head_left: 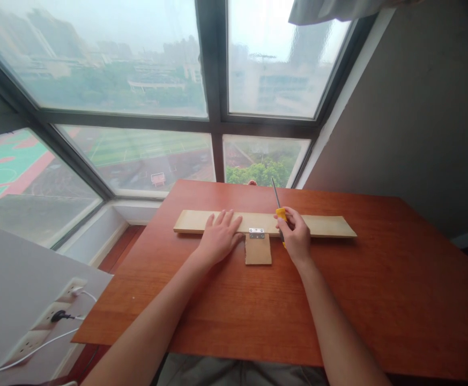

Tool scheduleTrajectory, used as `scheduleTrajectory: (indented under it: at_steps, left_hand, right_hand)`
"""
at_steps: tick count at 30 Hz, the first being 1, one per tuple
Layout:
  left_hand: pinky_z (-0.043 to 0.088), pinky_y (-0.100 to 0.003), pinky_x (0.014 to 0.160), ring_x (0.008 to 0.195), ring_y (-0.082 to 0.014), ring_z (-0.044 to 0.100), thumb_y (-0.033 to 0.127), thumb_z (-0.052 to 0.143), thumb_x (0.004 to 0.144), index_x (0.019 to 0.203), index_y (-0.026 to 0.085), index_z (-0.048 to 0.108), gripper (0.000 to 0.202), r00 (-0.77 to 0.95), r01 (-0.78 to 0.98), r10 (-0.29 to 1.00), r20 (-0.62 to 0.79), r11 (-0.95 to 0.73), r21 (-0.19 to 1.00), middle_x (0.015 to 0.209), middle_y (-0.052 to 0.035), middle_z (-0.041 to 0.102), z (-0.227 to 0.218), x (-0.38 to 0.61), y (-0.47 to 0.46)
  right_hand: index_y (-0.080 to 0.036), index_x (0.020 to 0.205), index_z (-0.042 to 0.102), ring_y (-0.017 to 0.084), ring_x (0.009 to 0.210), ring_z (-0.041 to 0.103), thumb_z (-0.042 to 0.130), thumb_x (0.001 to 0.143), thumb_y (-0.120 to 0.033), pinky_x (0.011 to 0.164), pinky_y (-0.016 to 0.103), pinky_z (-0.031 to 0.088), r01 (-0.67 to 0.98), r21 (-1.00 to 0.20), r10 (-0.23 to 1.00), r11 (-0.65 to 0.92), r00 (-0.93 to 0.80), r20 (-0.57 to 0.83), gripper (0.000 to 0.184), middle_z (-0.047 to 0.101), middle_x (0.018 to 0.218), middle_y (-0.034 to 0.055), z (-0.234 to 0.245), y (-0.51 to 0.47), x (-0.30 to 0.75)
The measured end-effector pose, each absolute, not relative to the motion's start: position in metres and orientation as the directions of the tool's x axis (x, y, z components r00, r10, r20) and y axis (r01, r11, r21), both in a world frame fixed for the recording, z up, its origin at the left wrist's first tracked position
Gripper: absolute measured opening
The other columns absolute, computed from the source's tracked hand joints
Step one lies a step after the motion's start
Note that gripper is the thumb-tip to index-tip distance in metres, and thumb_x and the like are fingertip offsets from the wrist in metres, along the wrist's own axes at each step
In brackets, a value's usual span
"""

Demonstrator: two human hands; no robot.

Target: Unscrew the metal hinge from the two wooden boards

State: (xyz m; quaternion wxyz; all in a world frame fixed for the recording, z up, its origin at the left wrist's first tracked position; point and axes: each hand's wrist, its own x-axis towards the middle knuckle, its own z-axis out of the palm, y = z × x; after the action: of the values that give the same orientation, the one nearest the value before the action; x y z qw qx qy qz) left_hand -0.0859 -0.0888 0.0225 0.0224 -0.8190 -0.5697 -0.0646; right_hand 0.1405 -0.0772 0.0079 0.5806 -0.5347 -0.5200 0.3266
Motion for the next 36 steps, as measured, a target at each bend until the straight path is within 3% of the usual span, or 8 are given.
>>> scheduleTrajectory:
  at_steps: [9, 15, 19, 22, 25, 28, 32, 36]
  left_hand:
    - [0.028, -0.055, 0.116, 0.145, -0.0334, 0.036, 0.045, 0.039, 0.101, 0.144, 0.025, 0.049, 0.049, 0.360, 0.929, 0.924, 0.132, -0.368, 0.041, 0.157, -0.0133, 0.040, 0.023, -0.090, -0.092]
    - [0.028, -0.055, 0.116, 0.145, -0.0331, 0.037, 0.044, 0.042, 0.099, 0.144, 0.027, 0.049, 0.048, 0.345, 0.932, 0.928, 0.142, -0.357, 0.063, 0.157, -0.0123, 0.041, 0.024, -0.091, -0.094]
    - [0.027, -0.055, 0.116, 0.144, -0.0336, 0.037, 0.046, 0.042, 0.099, 0.143, 0.027, 0.049, 0.049, 0.351, 0.928, 0.923, 0.154, -0.365, 0.070, 0.157, -0.0128, 0.041, 0.023, -0.091, -0.095]
    - [0.026, -0.055, 0.117, 0.145, -0.0332, 0.035, 0.049, 0.042, 0.098, 0.147, 0.025, 0.045, 0.054, 0.342, 0.930, 0.927, 0.156, -0.357, 0.082, 0.158, -0.0136, 0.039, 0.023, -0.091, -0.095]
    - [0.025, -0.055, 0.117, 0.146, -0.0326, 0.033, 0.050, 0.042, 0.098, 0.149, 0.023, 0.042, 0.058, 0.335, 0.932, 0.930, 0.151, -0.350, 0.090, 0.158, -0.0144, 0.038, 0.021, -0.091, -0.095]
    - [0.025, -0.055, 0.118, 0.146, -0.0322, 0.033, 0.050, 0.044, 0.097, 0.148, 0.023, 0.042, 0.057, 0.341, 0.930, 0.928, 0.152, -0.356, 0.090, 0.157, -0.0140, 0.039, 0.021, -0.092, -0.095]
    - [0.025, -0.055, 0.117, 0.145, -0.0325, 0.034, 0.047, 0.048, 0.096, 0.145, 0.024, 0.044, 0.054, 0.356, 0.924, 0.920, 0.161, -0.372, 0.087, 0.156, -0.0138, 0.041, 0.021, -0.092, -0.096]
    - [0.025, -0.056, 0.117, 0.145, -0.0337, 0.033, 0.042, 0.051, 0.095, 0.144, 0.021, 0.044, 0.053, 0.359, 0.921, 0.920, 0.158, -0.377, 0.101, 0.156, -0.0154, 0.040, 0.022, -0.092, -0.097]
  right_hand:
    - [-0.019, 0.124, 0.057, 0.016, 0.071, 0.062, 0.061, 0.087, -0.045, 0.057, 0.030, 0.056, 0.013, -0.981, 0.970, 0.193, 0.151, 0.193, 0.045, 0.071, 0.107, 0.0093, 0.017, -0.083, 0.135]
    - [-0.021, 0.130, 0.050, 0.015, 0.067, 0.061, 0.066, 0.081, -0.039, 0.055, 0.029, 0.055, -0.018, -0.991, 0.985, 0.132, 0.119, 0.129, 0.055, 0.072, 0.104, 0.0078, 0.017, -0.083, 0.135]
    - [-0.022, 0.132, 0.048, 0.016, 0.077, 0.064, 0.065, 0.075, -0.026, 0.065, 0.030, 0.056, -0.043, -0.995, 0.996, 0.090, -0.005, 0.090, 0.059, 0.070, 0.114, 0.0086, 0.024, -0.087, 0.137]
    - [-0.024, 0.134, 0.050, 0.019, 0.094, 0.066, 0.062, 0.075, -0.020, 0.077, 0.034, 0.057, -0.020, -0.990, 0.984, 0.139, -0.112, 0.140, 0.061, 0.064, 0.127, 0.0092, 0.030, -0.092, 0.140]
    - [-0.026, 0.136, 0.053, 0.023, 0.114, 0.062, 0.064, 0.078, -0.018, 0.089, 0.038, 0.057, 0.109, -0.955, 0.957, 0.277, -0.124, 0.264, 0.059, 0.059, 0.135, 0.0081, 0.037, -0.095, 0.145]
    - [-0.025, 0.124, 0.064, 0.024, 0.125, 0.056, 0.064, 0.082, -0.019, 0.098, 0.040, 0.054, 0.247, -0.855, 0.889, 0.456, -0.071, 0.453, 0.042, 0.059, 0.136, 0.0069, 0.045, -0.097, 0.150]
    - [-0.022, 0.110, 0.069, 0.023, 0.112, 0.064, 0.067, 0.085, -0.024, 0.104, 0.044, 0.049, 0.345, -0.798, 0.825, 0.493, 0.104, 0.555, 0.024, 0.070, 0.119, 0.0071, 0.055, -0.099, 0.155]
    - [-0.023, 0.117, 0.063, 0.024, 0.104, 0.069, 0.074, 0.082, -0.029, 0.092, 0.045, 0.057, 0.146, -0.865, 0.834, 0.480, 0.229, 0.501, 0.038, 0.073, 0.113, 0.0079, 0.058, -0.100, 0.160]
